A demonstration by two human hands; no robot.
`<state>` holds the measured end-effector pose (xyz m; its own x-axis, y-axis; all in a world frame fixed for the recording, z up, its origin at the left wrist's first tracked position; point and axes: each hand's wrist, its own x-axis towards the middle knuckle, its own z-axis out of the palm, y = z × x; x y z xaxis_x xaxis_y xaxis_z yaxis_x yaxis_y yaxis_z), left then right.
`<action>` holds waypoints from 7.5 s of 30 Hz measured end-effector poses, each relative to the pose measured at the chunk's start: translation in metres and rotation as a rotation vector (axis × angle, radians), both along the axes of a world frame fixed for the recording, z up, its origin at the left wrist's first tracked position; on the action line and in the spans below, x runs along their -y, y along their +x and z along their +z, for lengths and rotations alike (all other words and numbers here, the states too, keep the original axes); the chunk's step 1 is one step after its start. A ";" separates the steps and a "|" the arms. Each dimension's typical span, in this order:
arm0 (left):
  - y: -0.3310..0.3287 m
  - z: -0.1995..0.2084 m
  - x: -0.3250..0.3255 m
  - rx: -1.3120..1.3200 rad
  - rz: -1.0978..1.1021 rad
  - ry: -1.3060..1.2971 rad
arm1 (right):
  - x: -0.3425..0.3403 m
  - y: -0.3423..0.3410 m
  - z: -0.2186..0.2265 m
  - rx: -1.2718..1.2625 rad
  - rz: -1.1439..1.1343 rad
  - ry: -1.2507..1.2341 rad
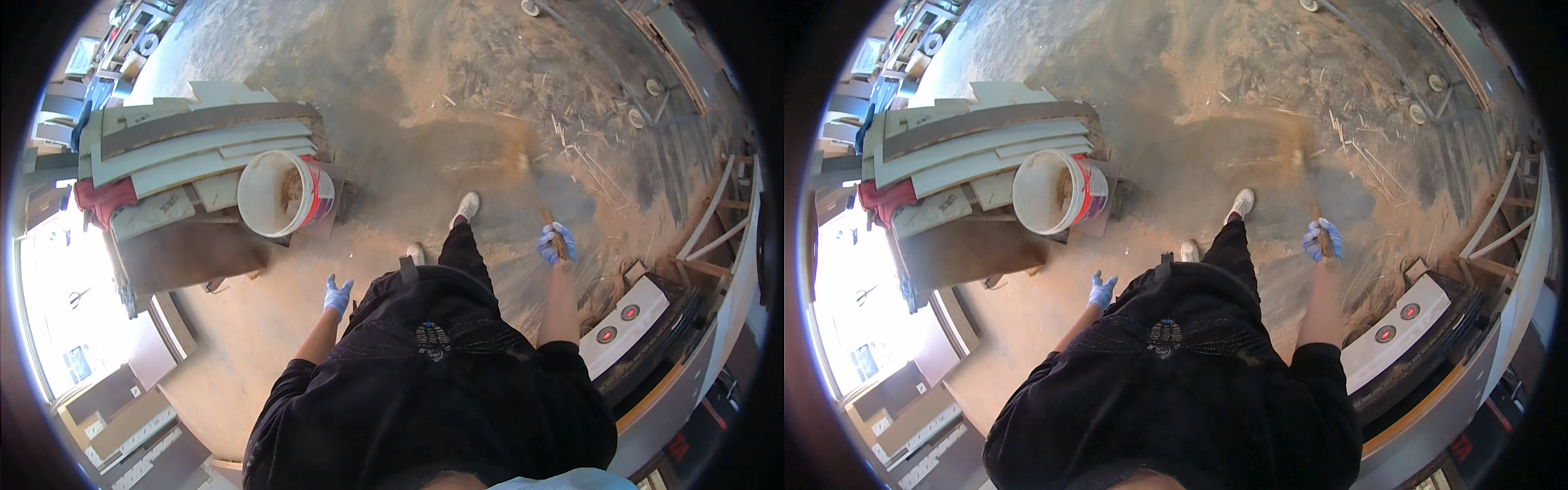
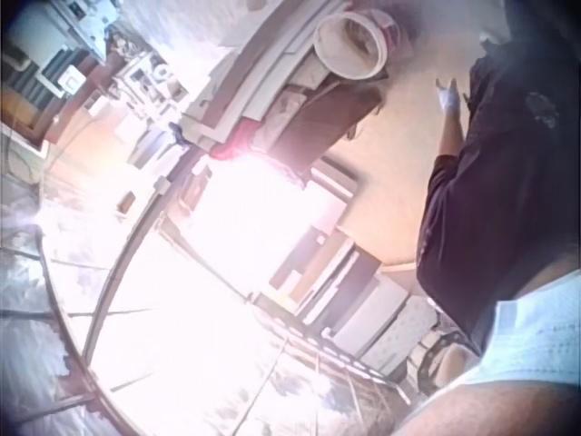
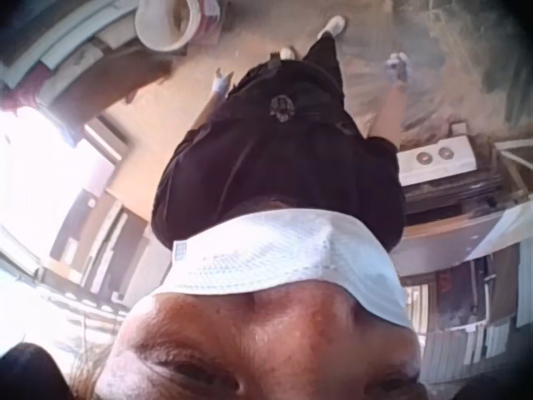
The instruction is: The person sweeps sawdust and debris from the floor of a woodworking shop using a broom. They move around the workspace, sweeping near machinery and stacks of wood, and gather the debris into a pile.
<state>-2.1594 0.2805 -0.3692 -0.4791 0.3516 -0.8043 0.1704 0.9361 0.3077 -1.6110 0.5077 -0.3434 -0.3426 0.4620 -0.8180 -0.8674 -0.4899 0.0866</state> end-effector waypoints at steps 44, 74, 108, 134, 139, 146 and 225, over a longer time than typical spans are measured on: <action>-0.081 -0.066 -0.462 0.193 -0.439 0.056 | -0.256 -0.165 0.023 0.248 0.044 0.060; 0.234 -0.039 -0.724 -0.075 -1.039 0.105 | -0.299 0.208 -0.046 0.118 -0.812 0.233; 0.453 -0.116 -1.153 0.054 -1.347 0.297 | -0.533 0.323 -0.040 0.039 -1.079 0.228; 0.738 -0.082 -1.207 0.115 -1.689 0.291 | -0.637 0.443 -0.020 -0.122 -1.124 0.625; 0.752 -0.102 -1.257 0.251 -1.397 0.195 | -0.643 0.405 0.007 -0.143 -1.489 0.362; 0.817 -0.068 -1.284 0.145 -1.754 0.141 | -0.629 0.380 0.083 0.281 -0.992 -0.056; 1.302 0.036 -1.188 0.656 -2.252 -0.058 | -0.668 0.874 -0.002 0.213 -1.650 -0.086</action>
